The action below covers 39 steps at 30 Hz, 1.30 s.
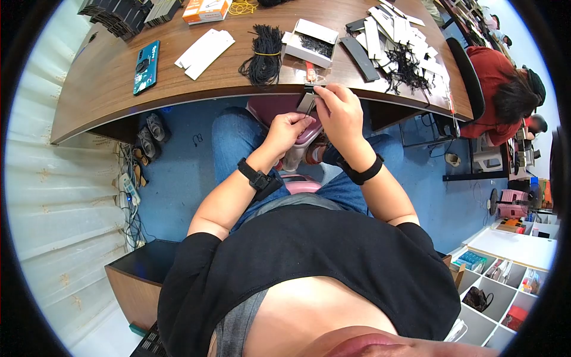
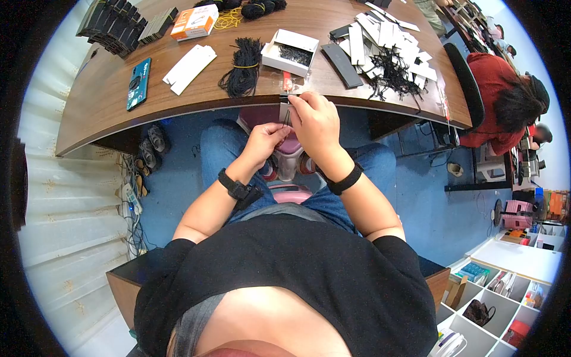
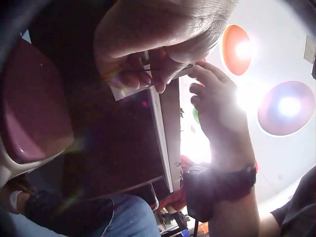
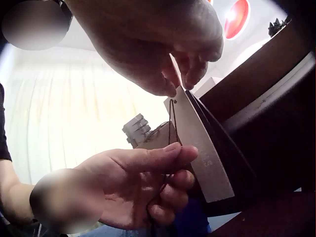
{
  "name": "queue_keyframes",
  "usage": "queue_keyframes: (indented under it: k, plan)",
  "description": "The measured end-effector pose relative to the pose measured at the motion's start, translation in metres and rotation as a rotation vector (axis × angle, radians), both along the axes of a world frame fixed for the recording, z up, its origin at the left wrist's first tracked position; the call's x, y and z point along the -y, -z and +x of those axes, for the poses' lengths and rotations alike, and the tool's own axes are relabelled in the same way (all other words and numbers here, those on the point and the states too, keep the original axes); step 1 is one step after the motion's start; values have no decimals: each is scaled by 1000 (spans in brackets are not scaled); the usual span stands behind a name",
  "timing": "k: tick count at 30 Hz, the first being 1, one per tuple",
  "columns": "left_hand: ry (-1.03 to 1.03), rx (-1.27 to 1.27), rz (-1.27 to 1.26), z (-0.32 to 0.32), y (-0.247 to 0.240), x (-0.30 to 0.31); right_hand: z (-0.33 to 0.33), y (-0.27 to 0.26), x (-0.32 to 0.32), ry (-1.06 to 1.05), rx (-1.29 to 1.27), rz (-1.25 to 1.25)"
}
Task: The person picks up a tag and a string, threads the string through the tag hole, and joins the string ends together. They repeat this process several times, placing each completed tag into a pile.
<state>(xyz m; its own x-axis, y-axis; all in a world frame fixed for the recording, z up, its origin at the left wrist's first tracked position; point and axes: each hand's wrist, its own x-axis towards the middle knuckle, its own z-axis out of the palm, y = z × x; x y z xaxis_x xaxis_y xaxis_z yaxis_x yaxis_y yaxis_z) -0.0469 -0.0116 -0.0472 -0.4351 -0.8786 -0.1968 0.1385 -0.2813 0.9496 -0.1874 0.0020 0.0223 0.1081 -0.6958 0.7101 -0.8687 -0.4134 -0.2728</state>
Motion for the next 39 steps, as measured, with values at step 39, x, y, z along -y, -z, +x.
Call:
queue_keyframes:
  k: [39]
  plan:
    - [198, -91, 186, 46, -15, 6, -20, 25, 1, -707, 2123, 1066]
